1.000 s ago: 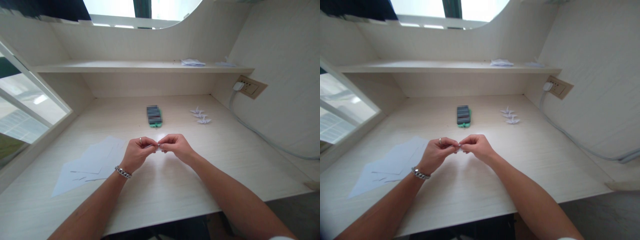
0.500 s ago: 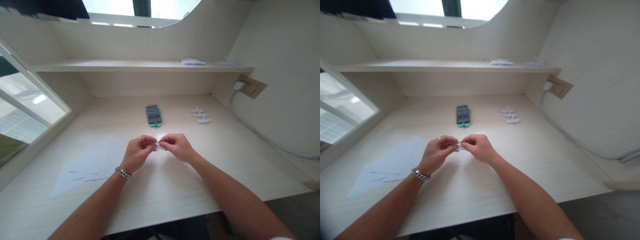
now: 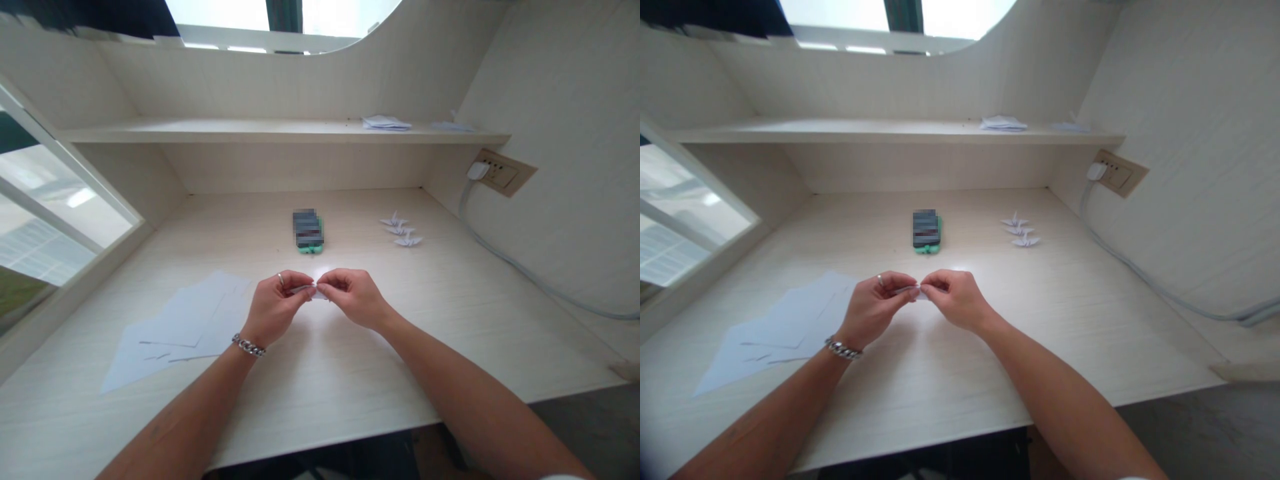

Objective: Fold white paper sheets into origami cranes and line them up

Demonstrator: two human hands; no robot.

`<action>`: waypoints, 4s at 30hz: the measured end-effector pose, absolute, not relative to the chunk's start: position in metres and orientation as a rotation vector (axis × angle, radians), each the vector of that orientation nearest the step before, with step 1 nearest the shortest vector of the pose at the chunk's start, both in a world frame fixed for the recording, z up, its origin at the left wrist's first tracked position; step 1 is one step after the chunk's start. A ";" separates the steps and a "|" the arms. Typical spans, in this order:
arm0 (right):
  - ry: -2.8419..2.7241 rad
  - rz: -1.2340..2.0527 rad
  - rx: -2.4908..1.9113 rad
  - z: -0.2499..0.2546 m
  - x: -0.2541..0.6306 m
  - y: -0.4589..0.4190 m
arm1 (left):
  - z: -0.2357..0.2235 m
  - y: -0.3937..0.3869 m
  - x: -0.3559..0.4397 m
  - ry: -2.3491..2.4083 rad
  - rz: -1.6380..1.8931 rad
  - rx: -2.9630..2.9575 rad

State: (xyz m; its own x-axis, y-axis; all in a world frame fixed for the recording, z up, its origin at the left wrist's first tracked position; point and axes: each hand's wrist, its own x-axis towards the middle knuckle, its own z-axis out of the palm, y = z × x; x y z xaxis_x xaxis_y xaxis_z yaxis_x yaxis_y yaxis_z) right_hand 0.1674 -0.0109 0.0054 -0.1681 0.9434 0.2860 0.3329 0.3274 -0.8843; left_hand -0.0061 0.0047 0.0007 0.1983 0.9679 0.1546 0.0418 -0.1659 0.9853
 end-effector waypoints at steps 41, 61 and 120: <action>-1.682 1.011 -1.074 0.002 0.174 -0.005 | -0.005 0.004 -0.007 1.041 1.356 1.695; -1.809 0.856 -1.218 0.003 0.173 -0.005 | 0.002 0.009 -0.012 0.945 1.097 1.491; -1.948 0.858 -1.227 0.006 0.184 -0.003 | 0.011 0.013 -0.026 1.106 0.759 2.030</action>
